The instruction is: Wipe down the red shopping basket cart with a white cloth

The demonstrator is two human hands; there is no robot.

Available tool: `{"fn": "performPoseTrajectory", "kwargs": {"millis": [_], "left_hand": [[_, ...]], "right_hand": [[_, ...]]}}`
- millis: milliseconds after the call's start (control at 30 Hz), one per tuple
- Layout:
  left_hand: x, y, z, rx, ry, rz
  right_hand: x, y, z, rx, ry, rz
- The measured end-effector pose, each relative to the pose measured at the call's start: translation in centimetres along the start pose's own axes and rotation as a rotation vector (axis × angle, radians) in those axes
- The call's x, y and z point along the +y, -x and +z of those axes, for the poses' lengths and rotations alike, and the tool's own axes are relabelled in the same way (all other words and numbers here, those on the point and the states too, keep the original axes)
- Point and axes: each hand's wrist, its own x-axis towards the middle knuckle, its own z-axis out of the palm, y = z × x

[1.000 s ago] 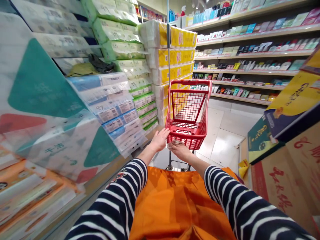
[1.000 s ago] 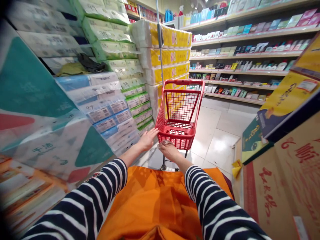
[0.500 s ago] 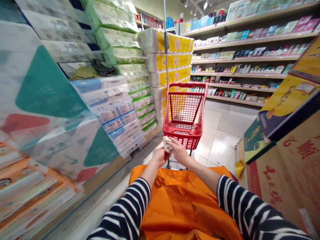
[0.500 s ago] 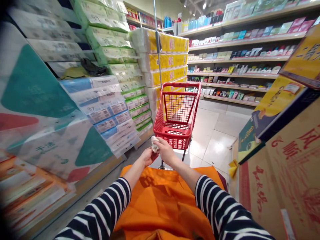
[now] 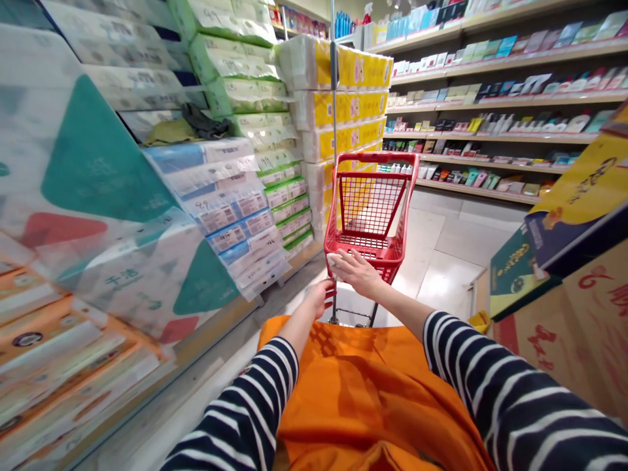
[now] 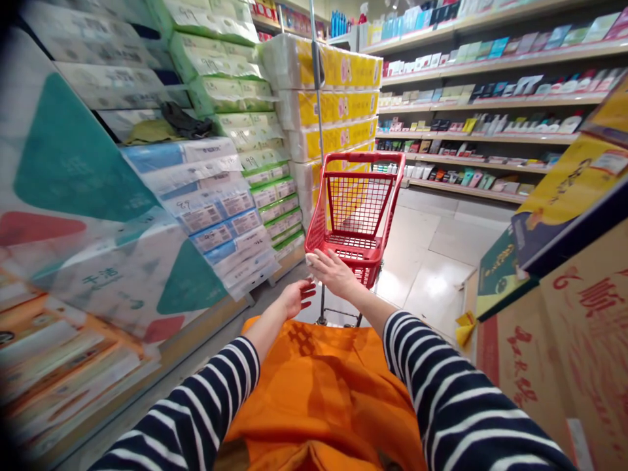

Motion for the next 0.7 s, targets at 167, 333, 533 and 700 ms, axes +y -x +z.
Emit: {"fn": "performPoseTrajectory", "kwargs": {"millis": [167,333,533,700], "left_hand": [[-0.5,-0.3,-0.7,0.094,-0.287,0.054],[0.3,-0.4,-0.9,0.184,-0.554,0.277],[2.9,-0.1,0.4,0.207,-1.324,0.746],[4.0,0.5,1.6,0.099,-1.594,0.735]], "right_hand": [[-0.4,0.6,2.4,-0.060,0.055,-0.077],[-1.9,4.6,5.0,-0.115,0.061,0.029],[0.3,4.0,1.5,0.063,0.119,0.067],[0.7,4.2,1.7,0.052,0.121,0.013]]}}
